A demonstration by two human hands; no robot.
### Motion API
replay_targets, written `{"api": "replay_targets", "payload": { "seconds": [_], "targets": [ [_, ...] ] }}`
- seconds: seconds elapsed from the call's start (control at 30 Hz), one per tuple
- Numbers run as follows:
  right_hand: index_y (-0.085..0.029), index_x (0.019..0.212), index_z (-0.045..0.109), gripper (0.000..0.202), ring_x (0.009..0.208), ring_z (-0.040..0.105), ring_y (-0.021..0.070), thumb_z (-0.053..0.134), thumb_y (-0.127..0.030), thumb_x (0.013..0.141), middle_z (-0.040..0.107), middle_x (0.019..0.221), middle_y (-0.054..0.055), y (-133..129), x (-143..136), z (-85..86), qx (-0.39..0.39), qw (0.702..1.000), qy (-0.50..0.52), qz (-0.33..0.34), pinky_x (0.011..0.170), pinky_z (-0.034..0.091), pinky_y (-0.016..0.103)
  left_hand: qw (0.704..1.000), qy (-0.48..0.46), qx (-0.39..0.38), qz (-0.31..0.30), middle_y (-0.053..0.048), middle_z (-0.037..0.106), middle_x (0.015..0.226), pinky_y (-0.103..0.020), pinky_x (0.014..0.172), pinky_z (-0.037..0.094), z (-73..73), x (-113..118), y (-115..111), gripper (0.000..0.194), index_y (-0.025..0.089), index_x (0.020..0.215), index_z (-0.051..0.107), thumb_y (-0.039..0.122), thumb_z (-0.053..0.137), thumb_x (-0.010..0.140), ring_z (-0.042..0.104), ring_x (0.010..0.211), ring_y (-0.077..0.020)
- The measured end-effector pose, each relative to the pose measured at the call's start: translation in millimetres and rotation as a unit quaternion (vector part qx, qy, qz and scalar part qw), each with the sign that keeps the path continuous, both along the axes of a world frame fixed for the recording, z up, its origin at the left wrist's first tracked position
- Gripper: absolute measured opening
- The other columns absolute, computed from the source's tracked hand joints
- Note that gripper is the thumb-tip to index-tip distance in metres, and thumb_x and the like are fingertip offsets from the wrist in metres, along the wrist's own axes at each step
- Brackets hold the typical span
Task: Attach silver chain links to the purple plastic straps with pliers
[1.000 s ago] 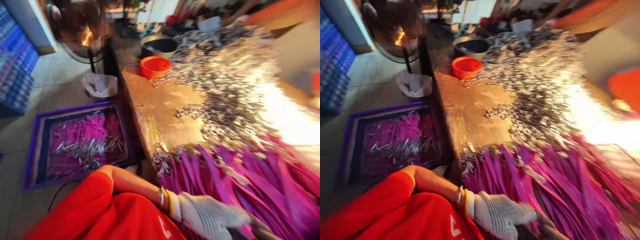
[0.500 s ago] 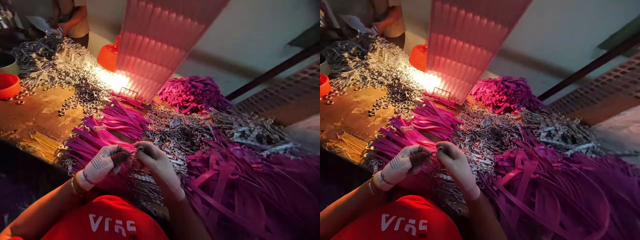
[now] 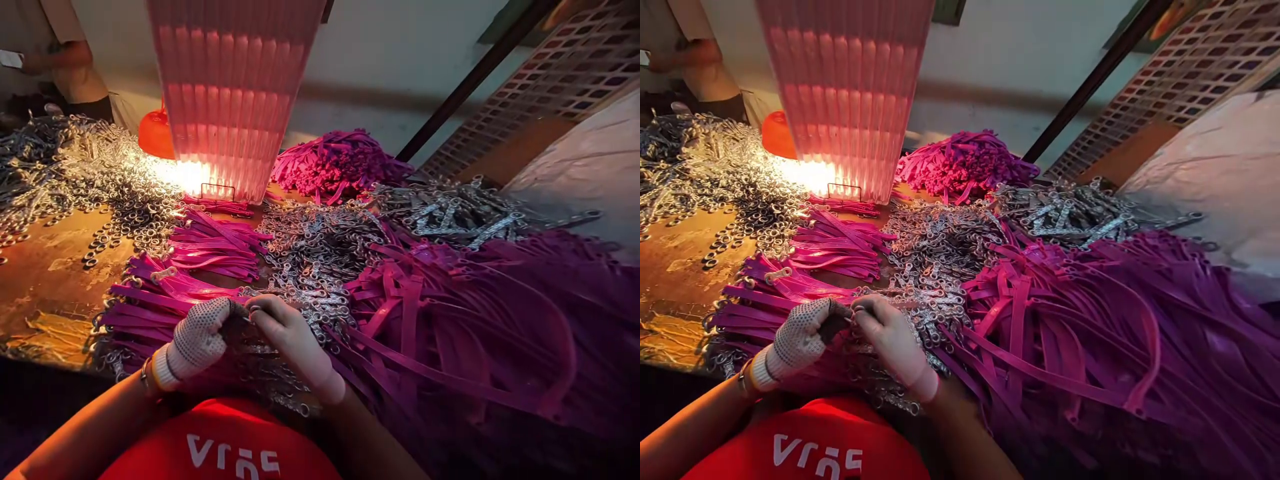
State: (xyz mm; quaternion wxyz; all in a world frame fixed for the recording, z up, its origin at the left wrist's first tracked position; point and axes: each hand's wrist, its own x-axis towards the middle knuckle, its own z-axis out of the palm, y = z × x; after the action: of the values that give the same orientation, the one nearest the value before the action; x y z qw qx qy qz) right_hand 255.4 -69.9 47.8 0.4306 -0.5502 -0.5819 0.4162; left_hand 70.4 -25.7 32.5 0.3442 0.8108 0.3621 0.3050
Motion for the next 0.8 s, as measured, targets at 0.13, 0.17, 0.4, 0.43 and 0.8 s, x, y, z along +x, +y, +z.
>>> {"api": "replay_targets", "payload": {
  "seconds": [0.13, 0.17, 0.4, 0.43, 0.8],
  "targets": [
    [-0.02, 0.117, 0.062, 0.027, 0.1, 0.061, 0.0199, 0.045, -0.026, 0.097, 0.067, 0.109, 0.008, -15, -9, -9.1, 0.144, 0.967, -0.21, 0.003, 0.09, 0.047, 0.034, 0.99, -0.081, -0.117, 0.012, -0.004, 0.069, 0.087, -0.028, 0.076, 0.05, -10.2, 3, -10, 0.012, 0.017, 0.09, 0.066, 0.023, 0.058, 0.083, 0.06, 0.078, -0.017],
    [-0.019, 0.113, 0.064, 0.026, 0.095, 0.062, 0.0205, 0.044, -0.025, 0.097, 0.067, 0.103, 0.008, -18, -13, -11.5, 0.166, 0.95, -0.263, -0.004, 0.086, 0.047, 0.034, 0.974, -0.135, -0.181, 0.01, -0.004, 0.068, 0.086, -0.027, 0.073, 0.049, -13.5, 3, -13, 0.013, 0.016, 0.089, 0.065, 0.026, 0.06, 0.082, 0.059, 0.076, -0.0164],
    [-0.015, 0.101, 0.067, 0.026, 0.076, 0.062, 0.0198, 0.045, -0.025, 0.095, 0.069, 0.084, 0.009, -25, -32, -21.3, 0.195, 0.917, -0.34, -0.069, 0.072, 0.046, 0.029, 0.822, -0.312, -0.475, 0.023, 0.004, 0.046, 0.059, -0.017, 0.043, 0.029, -18.8, 9, -23, 0.026, 0.017, 0.083, 0.056, 0.039, 0.068, 0.076, 0.037, 0.047, -0.006],
    [-0.016, 0.105, 0.066, 0.025, 0.078, 0.063, 0.0185, 0.045, -0.026, 0.096, 0.071, 0.088, 0.007, -25, -31, -19.4, 0.159, 0.946, -0.279, -0.051, 0.073, 0.046, 0.028, 0.828, -0.309, -0.467, 0.036, 0.004, 0.046, 0.059, -0.017, 0.044, 0.029, -15.8, 11, -23, 0.025, 0.017, 0.082, 0.055, 0.038, 0.068, 0.077, 0.037, 0.047, -0.0062],
    [-0.021, 0.122, 0.061, 0.03, 0.095, 0.071, 0.0202, 0.044, -0.031, 0.1, 0.075, 0.107, 0.007, -3, 7, -63.6, 0.162, 0.96, -0.174, -0.149, 0.085, 0.051, 0.03, 0.963, 0.257, 0.059, -0.061, -0.007, 0.068, 0.086, -0.026, 0.07, 0.047, 11.7, 75, 158, 0.022, 0.014, 0.093, 0.069, 0.026, 0.052, 0.09, 0.061, 0.078, -0.0183]
  ]
}}
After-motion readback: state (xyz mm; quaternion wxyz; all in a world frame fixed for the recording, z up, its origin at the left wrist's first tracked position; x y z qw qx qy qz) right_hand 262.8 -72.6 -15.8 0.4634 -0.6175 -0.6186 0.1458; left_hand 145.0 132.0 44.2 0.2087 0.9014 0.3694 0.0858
